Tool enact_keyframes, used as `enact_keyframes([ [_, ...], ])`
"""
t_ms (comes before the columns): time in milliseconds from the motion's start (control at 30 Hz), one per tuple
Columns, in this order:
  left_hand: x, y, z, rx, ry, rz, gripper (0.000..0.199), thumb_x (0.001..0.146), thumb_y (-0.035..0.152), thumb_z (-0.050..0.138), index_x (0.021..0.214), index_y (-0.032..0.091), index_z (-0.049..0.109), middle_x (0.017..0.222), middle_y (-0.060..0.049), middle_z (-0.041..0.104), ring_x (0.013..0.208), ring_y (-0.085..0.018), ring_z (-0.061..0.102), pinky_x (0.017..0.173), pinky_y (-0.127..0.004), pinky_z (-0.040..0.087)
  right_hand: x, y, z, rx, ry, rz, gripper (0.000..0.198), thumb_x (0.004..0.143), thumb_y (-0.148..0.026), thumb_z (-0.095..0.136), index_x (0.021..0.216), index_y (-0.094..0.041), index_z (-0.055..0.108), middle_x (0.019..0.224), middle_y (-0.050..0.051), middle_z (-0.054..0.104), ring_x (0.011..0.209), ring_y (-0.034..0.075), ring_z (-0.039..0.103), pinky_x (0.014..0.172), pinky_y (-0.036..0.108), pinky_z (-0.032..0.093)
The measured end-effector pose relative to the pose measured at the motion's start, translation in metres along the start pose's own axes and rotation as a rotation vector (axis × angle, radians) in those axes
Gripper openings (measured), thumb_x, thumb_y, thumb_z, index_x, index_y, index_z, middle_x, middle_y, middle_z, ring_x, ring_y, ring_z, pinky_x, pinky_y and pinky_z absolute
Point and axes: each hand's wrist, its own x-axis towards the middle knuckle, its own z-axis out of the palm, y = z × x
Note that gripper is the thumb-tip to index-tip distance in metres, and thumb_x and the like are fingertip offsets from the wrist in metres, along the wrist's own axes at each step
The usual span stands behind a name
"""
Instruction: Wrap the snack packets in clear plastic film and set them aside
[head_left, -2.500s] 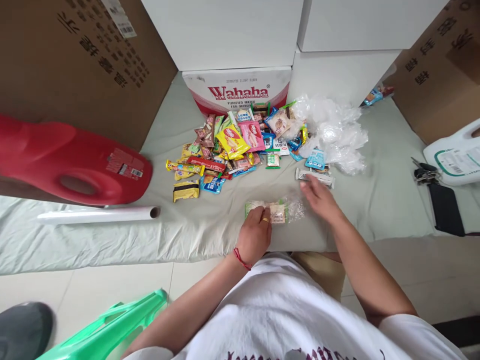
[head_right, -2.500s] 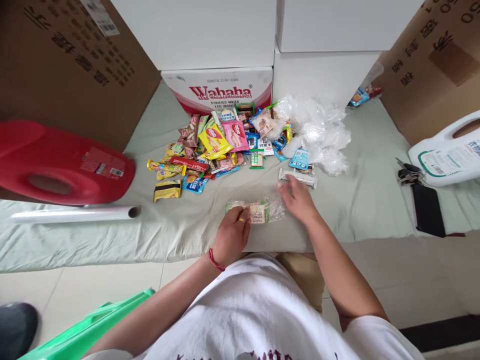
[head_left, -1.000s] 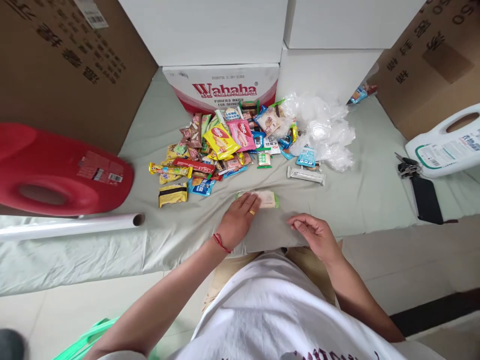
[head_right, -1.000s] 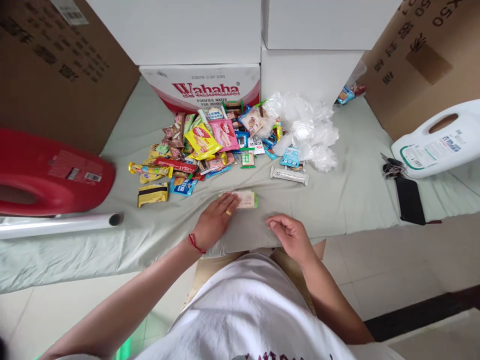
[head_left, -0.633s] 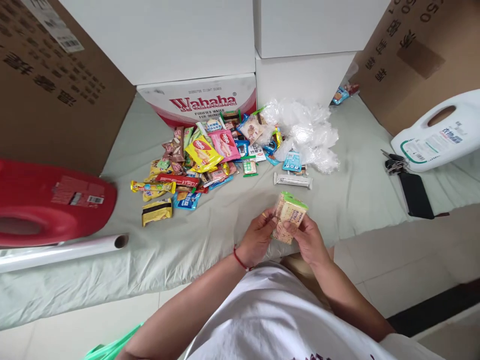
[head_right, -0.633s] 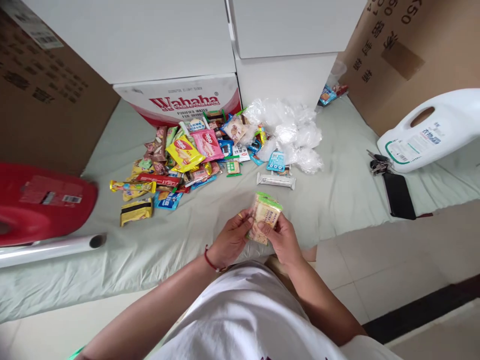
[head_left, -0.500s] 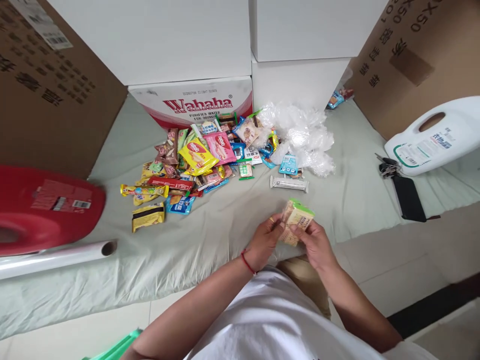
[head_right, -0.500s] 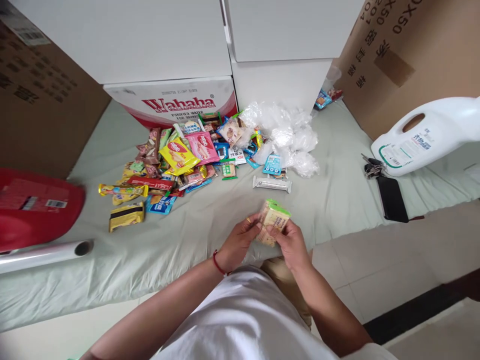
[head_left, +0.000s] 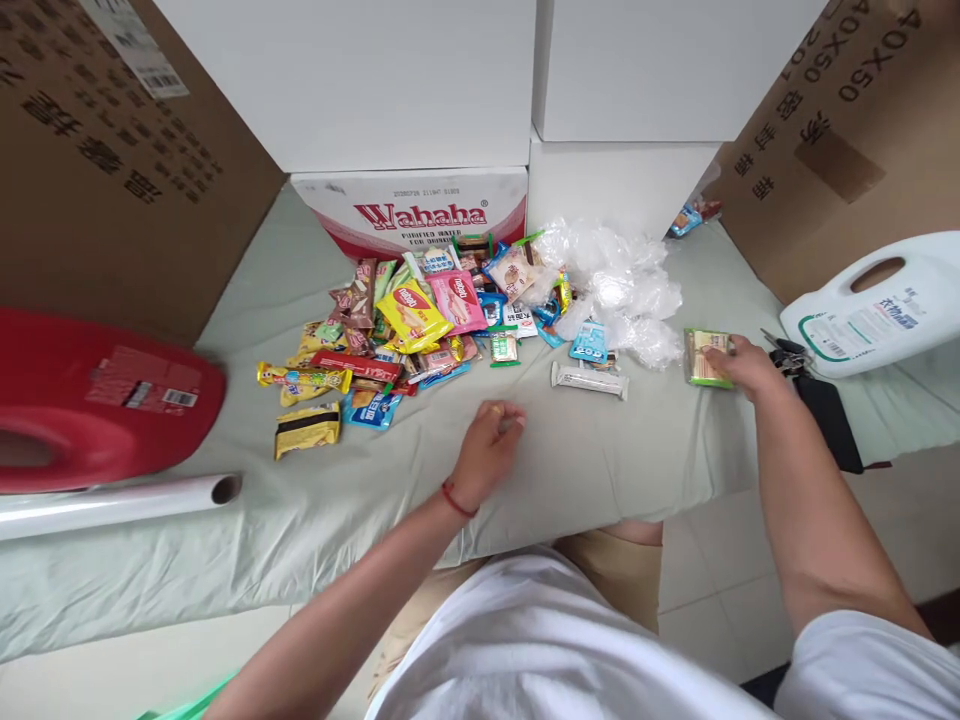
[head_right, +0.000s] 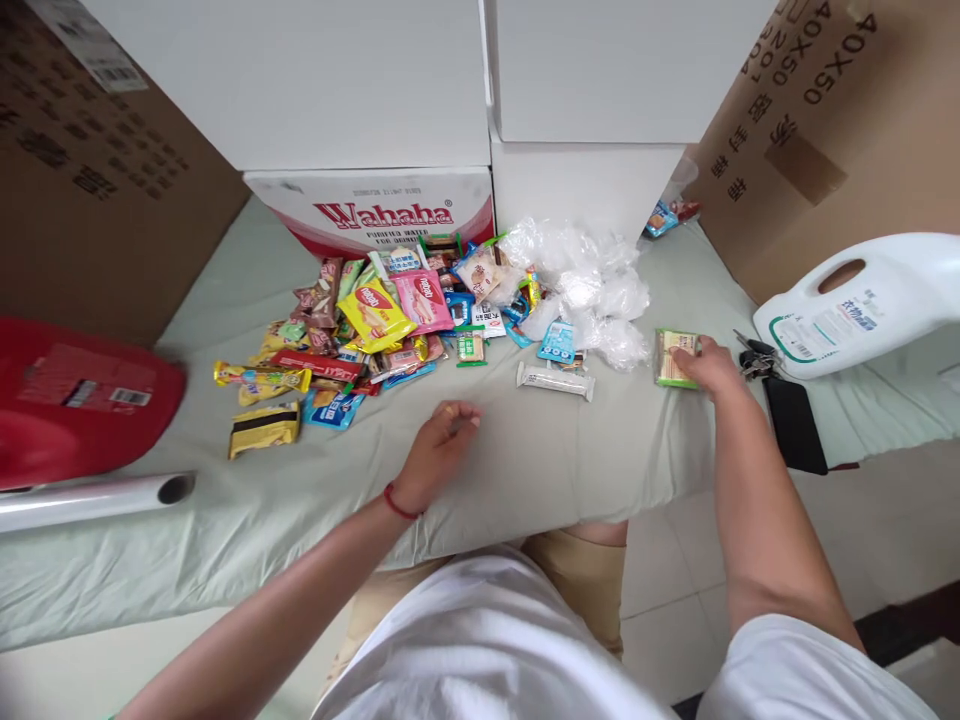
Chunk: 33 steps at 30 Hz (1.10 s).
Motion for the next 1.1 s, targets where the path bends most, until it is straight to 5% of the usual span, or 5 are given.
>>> enact_keyframes([
  [233, 0.153, 0.035, 0.05, 0.069, 0.113, 0.004, 0.017, 0.083, 0.02, 0.072, 0.098, 0.013, 0.069, 0.11, -0.016, 0.069, 0.105, -0.029, 0.066, 0.099, -0.044, 0.048, -0.071, -0.04, 0.017, -0.151, 0.337, -0.172, 0.029, 0.092, -0.034, 0.06, 0.109, -0.012, 0.067, 0.114, 0.02, 0.066, 0.107, 0.027, 0.06, 0.097, 0.042, 0.044],
  [333, 0.174, 0.044, 0.078, 0.011, 0.079, 0.013, 0.002, 0.081, 0.013, 0.07, 0.082, 0.015, 0.068, 0.097, -0.014, 0.072, 0.101, -0.03, 0.067, 0.099, -0.044, 0.047, -0.106, -0.08, 0.061, 0.167, 0.109, -0.231, 0.037, 0.094, -0.053, 0.055, 0.103, -0.02, 0.068, 0.094, 0.007, 0.069, 0.089, 0.022, 0.064, 0.086, 0.037, 0.052],
  [533, 0.121, 0.023, 0.06, -0.211, 0.071, 0.053, 0.009, 0.078, 0.02, 0.073, 0.076, 0.02, 0.064, 0.08, -0.003, 0.067, 0.085, -0.02, 0.065, 0.084, -0.033, 0.052, -0.127, -0.149, 0.144, 0.485, -0.384, -0.026, 0.058, 0.062, -0.058, 0.085, 0.102, -0.02, 0.068, 0.094, 0.003, 0.071, 0.083, 0.02, 0.063, 0.072, 0.032, 0.055],
  [733, 0.051, -0.023, -0.031, -0.526, 0.239, -0.098, 0.028, 0.081, 0.047, 0.069, 0.087, 0.022, 0.057, 0.074, 0.002, 0.059, 0.063, -0.013, 0.06, 0.059, -0.026, 0.05, -0.16, -0.14, 0.133, 0.804, -0.683, 0.12, 0.051, 0.056, -0.048, 0.092, 0.094, -0.022, 0.069, 0.088, 0.0, 0.073, 0.077, 0.017, 0.065, 0.077, 0.032, 0.055],
  [1100, -0.024, -0.029, -0.061, -0.628, 0.353, -0.16, 0.034, 0.068, 0.041, 0.085, 0.082, 0.02, 0.063, 0.069, 0.002, 0.065, 0.06, -0.011, 0.062, 0.054, -0.023, 0.049, -0.16, -0.175, 0.125, 0.242, -0.31, -0.388, 0.046, 0.081, -0.054, 0.072, 0.111, -0.02, 0.068, 0.119, 0.013, 0.067, 0.11, 0.027, 0.061, 0.098, 0.046, 0.051],
])
